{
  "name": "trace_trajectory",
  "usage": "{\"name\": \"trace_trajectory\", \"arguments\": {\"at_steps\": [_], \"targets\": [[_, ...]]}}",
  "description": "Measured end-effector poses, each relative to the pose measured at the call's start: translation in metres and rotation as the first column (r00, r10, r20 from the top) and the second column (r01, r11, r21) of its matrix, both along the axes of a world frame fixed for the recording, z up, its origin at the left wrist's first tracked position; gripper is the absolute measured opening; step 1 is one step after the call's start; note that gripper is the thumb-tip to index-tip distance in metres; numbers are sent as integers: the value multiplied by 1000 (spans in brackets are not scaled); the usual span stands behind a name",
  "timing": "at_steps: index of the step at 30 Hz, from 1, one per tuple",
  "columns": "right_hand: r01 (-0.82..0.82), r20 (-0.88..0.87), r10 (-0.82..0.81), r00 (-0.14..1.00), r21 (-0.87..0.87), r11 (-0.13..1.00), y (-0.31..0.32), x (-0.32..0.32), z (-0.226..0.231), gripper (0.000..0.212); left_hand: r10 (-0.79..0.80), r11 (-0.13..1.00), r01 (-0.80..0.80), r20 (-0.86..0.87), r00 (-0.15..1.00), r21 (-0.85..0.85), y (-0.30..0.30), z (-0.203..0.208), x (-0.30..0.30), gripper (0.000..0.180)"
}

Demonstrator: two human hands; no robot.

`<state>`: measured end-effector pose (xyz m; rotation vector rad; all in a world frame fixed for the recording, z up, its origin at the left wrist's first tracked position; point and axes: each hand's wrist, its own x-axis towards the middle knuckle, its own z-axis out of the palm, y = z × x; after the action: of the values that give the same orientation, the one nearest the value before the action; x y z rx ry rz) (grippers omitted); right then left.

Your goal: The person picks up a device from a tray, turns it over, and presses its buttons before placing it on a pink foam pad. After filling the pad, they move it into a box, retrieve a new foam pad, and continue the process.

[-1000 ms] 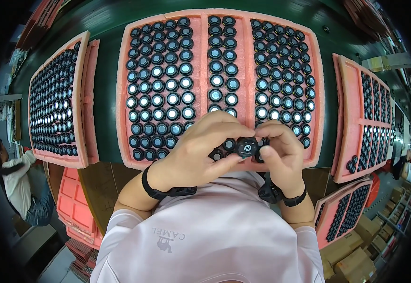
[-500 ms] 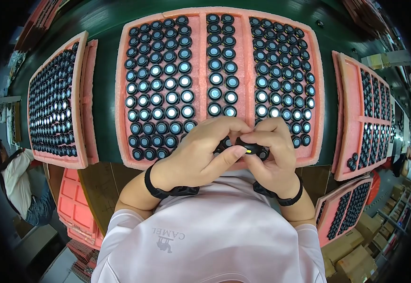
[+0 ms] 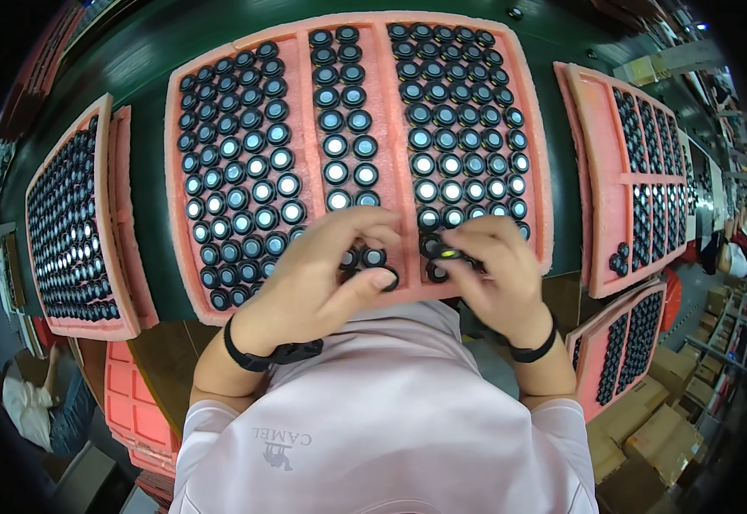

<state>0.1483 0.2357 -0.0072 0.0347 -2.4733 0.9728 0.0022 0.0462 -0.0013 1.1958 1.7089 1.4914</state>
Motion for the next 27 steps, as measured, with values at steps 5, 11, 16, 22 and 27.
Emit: {"name": "trace_trajectory", "arguments": {"at_steps": [5,11,16,22,27], "targets": [[110,87,-123,989,138,984,40,46,3,36,73,997,-75,-45,996,-31,-13,-5,-11,35],[-43,172,-26,985,384,923,64,81,-10,33,67,996,-75,-136,988,-56,-16,-6,-15,30],[-34,195,-50,980,407,913,64,89,-22,33,62,996,-74,-174,983,-58,-17,-5,-12,28],[-23,180,-56,982,407,913,63,93,-28,33,56,992,-76,-183,982,-101,-20,3,-9,37],[-50,206,-50,977,454,890,62,89,-19,31,56,995,-71,-192,980,-72,-24,7,-5,38]]}}
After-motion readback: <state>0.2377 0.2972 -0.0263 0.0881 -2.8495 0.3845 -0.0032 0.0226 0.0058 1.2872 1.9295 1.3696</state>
